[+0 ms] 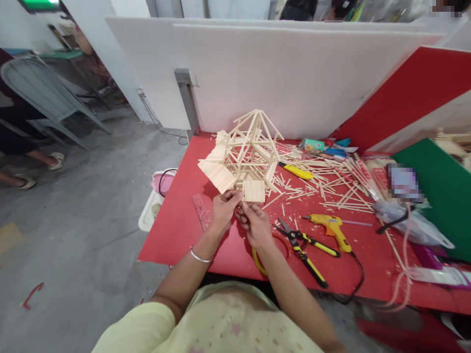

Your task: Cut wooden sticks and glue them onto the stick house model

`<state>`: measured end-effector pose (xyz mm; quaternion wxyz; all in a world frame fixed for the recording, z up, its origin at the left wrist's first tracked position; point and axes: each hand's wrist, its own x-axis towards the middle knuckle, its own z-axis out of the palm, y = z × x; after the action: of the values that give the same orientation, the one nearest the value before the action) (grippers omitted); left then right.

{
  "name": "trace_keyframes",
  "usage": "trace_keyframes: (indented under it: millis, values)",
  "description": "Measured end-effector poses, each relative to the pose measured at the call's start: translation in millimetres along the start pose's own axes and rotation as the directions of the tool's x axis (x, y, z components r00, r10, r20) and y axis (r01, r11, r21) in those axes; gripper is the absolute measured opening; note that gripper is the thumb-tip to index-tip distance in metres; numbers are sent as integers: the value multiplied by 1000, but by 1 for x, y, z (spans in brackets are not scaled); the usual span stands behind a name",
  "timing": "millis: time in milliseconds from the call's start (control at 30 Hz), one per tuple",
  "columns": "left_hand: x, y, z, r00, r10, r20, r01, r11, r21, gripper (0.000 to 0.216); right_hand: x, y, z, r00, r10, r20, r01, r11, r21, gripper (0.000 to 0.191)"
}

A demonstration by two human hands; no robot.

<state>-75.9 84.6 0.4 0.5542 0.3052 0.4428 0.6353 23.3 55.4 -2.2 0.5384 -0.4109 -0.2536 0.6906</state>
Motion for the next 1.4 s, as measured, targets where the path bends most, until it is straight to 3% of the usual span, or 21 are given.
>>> trace_keyframes:
  millis: [433, 633, 867, 933, 1000, 1100, 1200, 1267, 1400]
  values:
    - [0, -1, 0, 1000, 15, -13, -15, 1000, 13, 27, -1, -1, 1, 1000, -11, 1, 11, 1000, -20, 36]
    - [-10, 10, 0, 1000, -4, -12, 4, 999, 36, 28, -3, 5, -4, 998, -26, 62, 32, 995, -91, 34]
    - [-35, 18, -28, 995, -65, 78, 53, 988, 143, 26, -24, 3, -26, 984, -16, 177, 64, 962, -266, 29]
    - [-41, 22, -36, 994, -18, 112, -6, 978, 210, 36, -31, -7, -35, 973, -36, 227, 119, 924, -364, 24]
    - [-46, 24, -43, 978, 94, 184, -157, 918, 364, 48, -36, -20, -44, 943, -89, 321, 265, 784, -561, 20]
    - [-53, 24, -46, 873, 199, 444, -451, 674, 585, 35, -43, -39, -52, 850, -99, 517, 521, 304, -798, 21]
    - [-60, 16, -44, 750, 149, 644, -611, 530, 588, 21, -49, -51, -56, 792, -31, 610, 607, -71, -791, 26]
    - [-63, 11, -41, 719, 119, 684, -636, 508, 581, 24, -53, -55, -57, 781, -10, 624, 611, -194, -768, 28]
    - [-67, 5, -38, 712, 89, 696, -635, 504, 585, 26, -58, -55, -62, 795, 23, 606, 584, -298, -755, 28]
